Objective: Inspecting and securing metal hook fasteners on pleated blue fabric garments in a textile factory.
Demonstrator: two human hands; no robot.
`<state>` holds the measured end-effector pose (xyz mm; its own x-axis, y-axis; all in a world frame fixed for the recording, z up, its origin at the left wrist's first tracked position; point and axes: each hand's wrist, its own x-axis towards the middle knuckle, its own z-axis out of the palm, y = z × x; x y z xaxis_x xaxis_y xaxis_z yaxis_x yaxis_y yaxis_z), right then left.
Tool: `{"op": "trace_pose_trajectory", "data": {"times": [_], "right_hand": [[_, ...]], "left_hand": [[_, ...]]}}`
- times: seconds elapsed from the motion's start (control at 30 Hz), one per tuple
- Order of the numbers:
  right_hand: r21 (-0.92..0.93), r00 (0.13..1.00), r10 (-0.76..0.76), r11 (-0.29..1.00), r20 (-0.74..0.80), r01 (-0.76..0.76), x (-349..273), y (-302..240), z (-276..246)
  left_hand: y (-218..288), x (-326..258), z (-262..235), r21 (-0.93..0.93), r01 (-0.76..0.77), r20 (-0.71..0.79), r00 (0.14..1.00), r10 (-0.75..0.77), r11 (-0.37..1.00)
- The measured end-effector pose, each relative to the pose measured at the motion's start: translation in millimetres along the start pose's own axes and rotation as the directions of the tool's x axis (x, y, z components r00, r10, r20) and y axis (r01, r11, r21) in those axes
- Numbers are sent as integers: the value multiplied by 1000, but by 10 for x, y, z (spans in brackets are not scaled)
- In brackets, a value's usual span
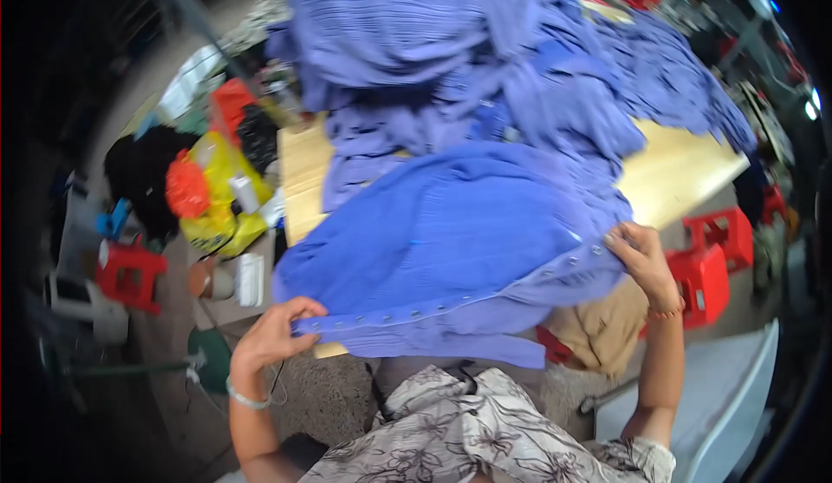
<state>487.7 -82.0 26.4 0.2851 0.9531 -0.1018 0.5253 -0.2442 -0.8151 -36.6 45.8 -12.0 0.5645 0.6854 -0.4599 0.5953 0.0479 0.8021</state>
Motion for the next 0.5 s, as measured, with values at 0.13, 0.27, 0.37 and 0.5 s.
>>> {"op": "trace_pose_trajectory", "data": {"times": [0.13,0.27,0.37,0.5], "right_hand": [[148,999,36,988,-12,-34,54,208,-44],[258,999,28,965,35,-36,218,263,52],[-217,988,-133,970,-76,114,415,498,72],[-540,951,-197,841,-239,38,542,472,114]], "left_hand": [[-263,91,-90,-247,-14,48,998,27,969],[-624,85,-180,-424,-145,-77,989,124,894],[-765,260,-222,-550,-52,-23,999,47,834],[-844,321,-370,-1,-9,-170,985,9,1000]]}}
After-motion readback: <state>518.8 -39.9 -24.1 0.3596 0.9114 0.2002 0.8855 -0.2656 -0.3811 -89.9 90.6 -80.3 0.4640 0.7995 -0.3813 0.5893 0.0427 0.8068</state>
